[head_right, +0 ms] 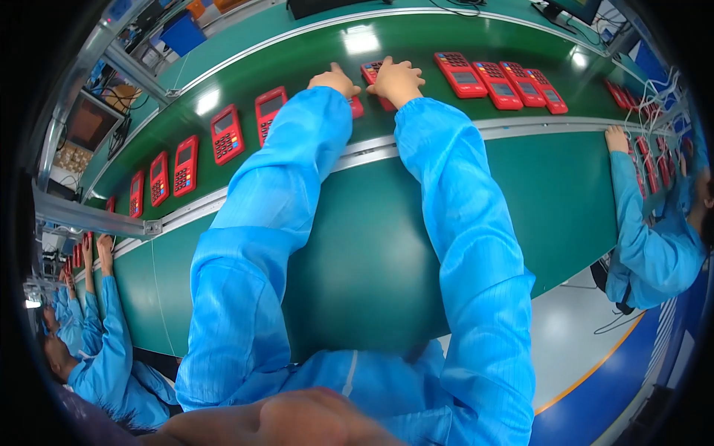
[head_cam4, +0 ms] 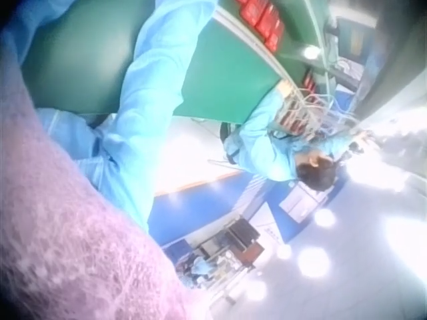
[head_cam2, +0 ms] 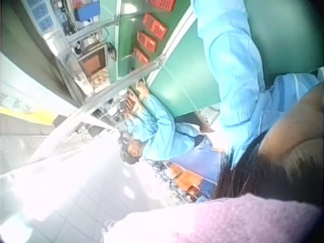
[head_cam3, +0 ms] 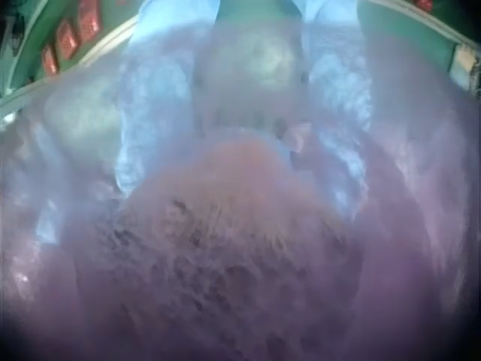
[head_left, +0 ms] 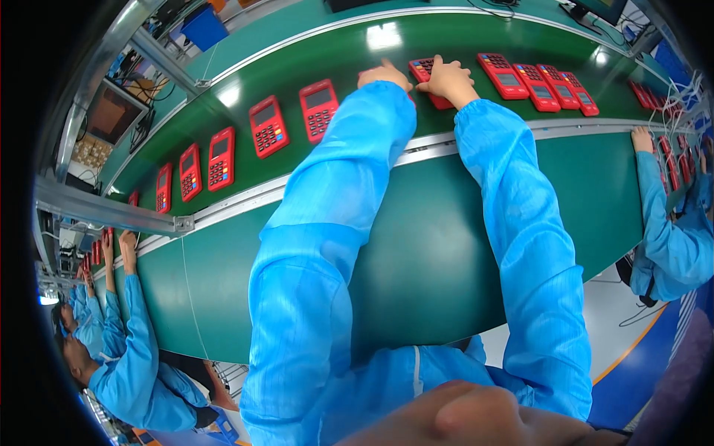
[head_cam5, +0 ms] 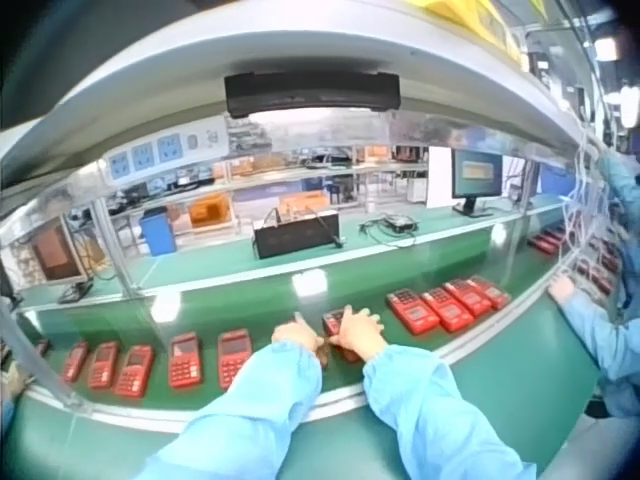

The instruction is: The person tests or configures handheld electronic devices on an assembly line by hand.

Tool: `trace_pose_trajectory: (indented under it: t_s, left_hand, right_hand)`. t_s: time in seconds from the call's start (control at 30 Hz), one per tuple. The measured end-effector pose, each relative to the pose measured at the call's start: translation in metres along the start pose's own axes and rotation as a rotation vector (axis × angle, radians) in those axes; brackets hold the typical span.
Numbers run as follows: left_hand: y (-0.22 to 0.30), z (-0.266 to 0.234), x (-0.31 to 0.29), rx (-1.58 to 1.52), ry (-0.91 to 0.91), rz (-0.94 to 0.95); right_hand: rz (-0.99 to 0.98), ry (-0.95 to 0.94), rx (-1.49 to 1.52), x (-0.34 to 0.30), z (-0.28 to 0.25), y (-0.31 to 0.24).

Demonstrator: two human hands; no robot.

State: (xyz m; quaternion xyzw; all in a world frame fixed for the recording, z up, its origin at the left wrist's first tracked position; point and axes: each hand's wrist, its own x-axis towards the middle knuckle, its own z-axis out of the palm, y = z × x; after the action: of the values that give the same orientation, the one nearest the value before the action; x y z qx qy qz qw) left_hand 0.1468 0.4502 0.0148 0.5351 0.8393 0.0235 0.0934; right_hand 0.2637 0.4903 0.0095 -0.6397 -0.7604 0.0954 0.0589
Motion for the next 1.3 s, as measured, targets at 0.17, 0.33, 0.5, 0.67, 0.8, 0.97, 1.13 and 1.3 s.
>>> trace_pose_trajectory:
  t_s: [0.17, 0.33, 0.5, 0.67, 0.8, 0.97, 1.13, 1.3]
  left_hand:
    - [-0.016, -0.005, -0.004, 0.013, -0.081, -0.052]
    - [-0.026, -0.025, -0.078, 0.041, 0.020, 0.289]
    - [-0.076, -0.044, -0.180, -0.151, 0.237, 0.937]
    - [-0.107, -0.029, -0.273, 0.081, 0.091, 1.172]
    - [-0.127, -0.014, -0.310, 0.154, 0.013, 1.152]
    - [-0.149, -0.003, -0.346, -0.359, 0.049, 0.635]
    - [-0.135, 0.029, -0.357, -0.581, -0.001, 0.510]
    - [-0.115, 0.040, -0.354, -0.641, 0.062, 0.460]
  right_hand:
    - [-0.345, -0.045, 0.329, -0.020, -0.028, 0.064]
    - [-0.499, 0.043, 0.365, -0.107, -0.067, 0.110]
    - [-0.875, 0.186, 0.080, -0.206, -0.077, 0.113]
    - [-1.198, -0.031, -0.173, -0.267, -0.067, 0.093]
    - [-1.230, -0.014, -0.169, -0.285, -0.044, 0.100]
    - [-0.768, -0.067, 0.279, -0.304, -0.031, 0.133]
    - [-0.645, -0.151, 0.414, -0.323, -0.018, 0.116]
    - [-0.714, -0.155, 0.436, -0.323, -0.010, 0.097]
